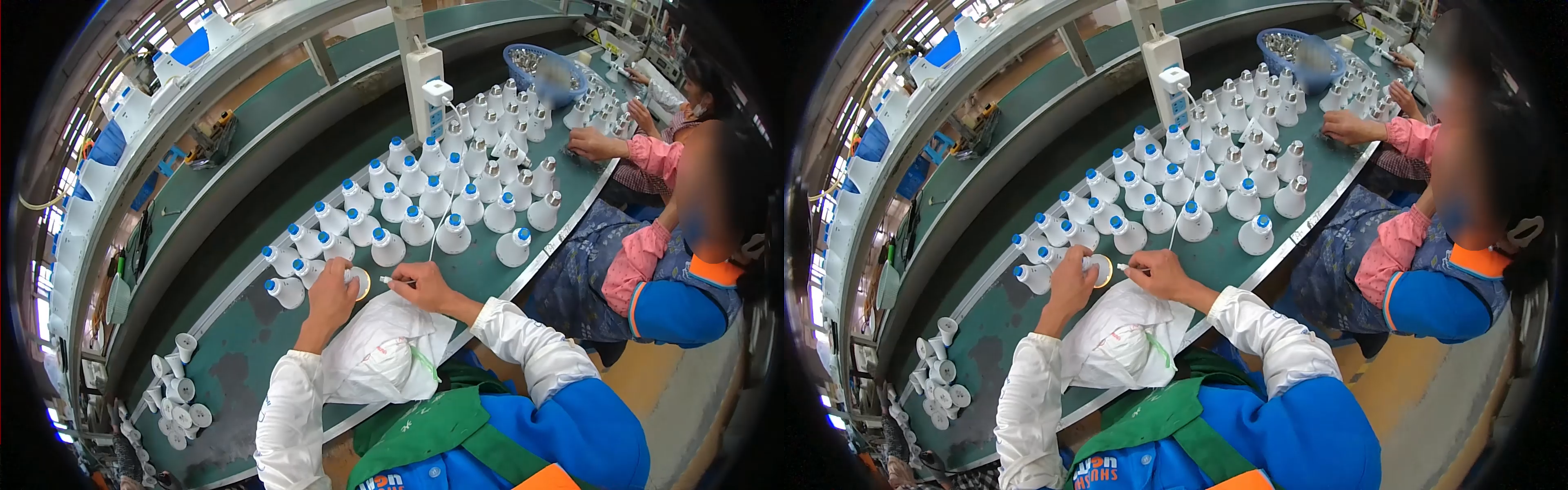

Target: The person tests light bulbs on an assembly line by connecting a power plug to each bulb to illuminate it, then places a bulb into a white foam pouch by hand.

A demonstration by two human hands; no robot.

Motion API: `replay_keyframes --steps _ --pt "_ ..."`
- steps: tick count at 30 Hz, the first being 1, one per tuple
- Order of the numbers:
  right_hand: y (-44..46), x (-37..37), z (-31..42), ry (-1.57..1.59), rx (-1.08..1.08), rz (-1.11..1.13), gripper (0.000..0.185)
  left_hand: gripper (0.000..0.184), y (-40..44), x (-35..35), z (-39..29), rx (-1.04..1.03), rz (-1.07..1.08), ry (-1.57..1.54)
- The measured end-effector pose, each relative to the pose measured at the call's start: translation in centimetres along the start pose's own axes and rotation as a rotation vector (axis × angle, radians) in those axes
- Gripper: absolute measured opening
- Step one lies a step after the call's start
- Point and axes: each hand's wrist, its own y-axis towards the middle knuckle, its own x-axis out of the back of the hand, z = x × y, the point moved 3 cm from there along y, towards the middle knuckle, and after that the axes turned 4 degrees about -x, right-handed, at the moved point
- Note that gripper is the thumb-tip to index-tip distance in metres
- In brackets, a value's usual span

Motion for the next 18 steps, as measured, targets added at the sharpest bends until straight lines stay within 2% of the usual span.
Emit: replay_keyframes --steps 4,6,8,10,12,14,18 --pt "0.6 0.7 2.9 0.002 0.081 0.009 0.012 0.026 -0.1 0.0 0.1 0.020 0.033 -0.005" --pt "1.7 1.3 6.5 -0.005 0.219 -0.005 0.009 0.027 -0.2 -0.3 0.3 -0.031 0.019 -0.018" --pt "4.0 1.8 9.6 0.074 0.248 -0.022 0.009 0.029 -0.1 -0.8 0.8 -0.003 -0.024 -0.005" --pt "7.3 1.6 11.7 0.125 0.445 -0.135 0.011 0.030 -0.1 0.1 -0.2 -0.070 -0.019 -0.089" --pt "11.4 1.0 13.2 0.155 0.491 -0.133 0.012 0.028 0.0 0.1 -0.1 -0.120 -0.034 -0.030" --pt "15.3 0.3 14.5 0.012 0.493 -0.236 0.012 0.028 0.0 -0.4 0.6 -0.115 0.007 0.010" --pt "24.3 -2.2 13.8 0.107 0.071 -0.054 0.014 0.029 0.0 0.0 0.2 -0.104 0.025 -0.011"
